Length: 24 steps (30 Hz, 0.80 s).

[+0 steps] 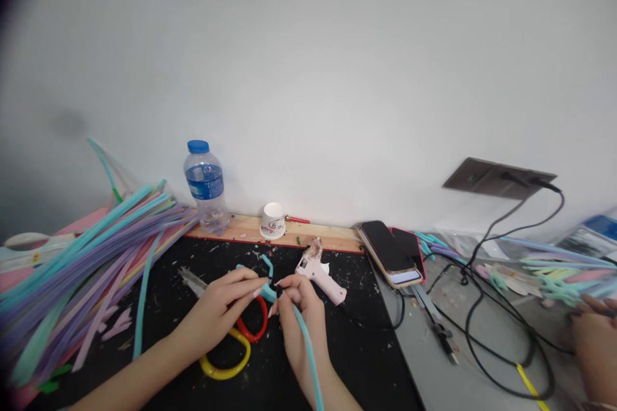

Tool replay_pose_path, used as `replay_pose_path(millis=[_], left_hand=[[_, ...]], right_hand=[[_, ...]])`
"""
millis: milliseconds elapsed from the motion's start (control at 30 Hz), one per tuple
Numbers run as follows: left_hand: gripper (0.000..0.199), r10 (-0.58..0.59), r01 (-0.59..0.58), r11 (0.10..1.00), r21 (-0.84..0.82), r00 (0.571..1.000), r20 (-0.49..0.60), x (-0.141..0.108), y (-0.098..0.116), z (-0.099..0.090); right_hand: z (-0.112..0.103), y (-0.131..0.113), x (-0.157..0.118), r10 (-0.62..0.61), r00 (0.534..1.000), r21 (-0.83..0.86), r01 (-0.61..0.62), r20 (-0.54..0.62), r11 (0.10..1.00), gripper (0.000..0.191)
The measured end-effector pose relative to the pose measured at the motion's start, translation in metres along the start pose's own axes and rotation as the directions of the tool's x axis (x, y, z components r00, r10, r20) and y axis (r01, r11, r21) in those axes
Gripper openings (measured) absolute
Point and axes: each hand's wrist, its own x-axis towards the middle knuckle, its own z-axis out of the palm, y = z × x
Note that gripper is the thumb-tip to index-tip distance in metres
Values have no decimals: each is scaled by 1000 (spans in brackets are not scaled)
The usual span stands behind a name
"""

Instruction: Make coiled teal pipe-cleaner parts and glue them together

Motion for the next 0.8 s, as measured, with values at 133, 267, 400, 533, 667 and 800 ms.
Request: replay_pose_path(millis=[133,267,400,533,667,800], left_hand=[[28,-17,17,1000,6,1000,11,0,-2,2],[23,-49,49,999,-14,999,-24,0,-3,4],[19,-88,86,995,-58,996,-33,-1,-1,6],[18,-178,172,966,-191,984,-15,-1,1,9],[15,-289,284,873,-397,956,49,0,1,12],[13,-359,366,784,-501,926,115,2,2,12]], right_hand=[[0,0,0,-23,999,-87,26,42,996,6],[1,1,0,18,999,-121,-14,27,993,10],[1,5,2,-2,1000,-174,0,-7,985,7],[0,6,3,-32,999,-261,37,22,965,18],[0,4,4,-32,998,-244,44,55,969,17],[0,5,5,-20,997,-238,37,72,971,18]])
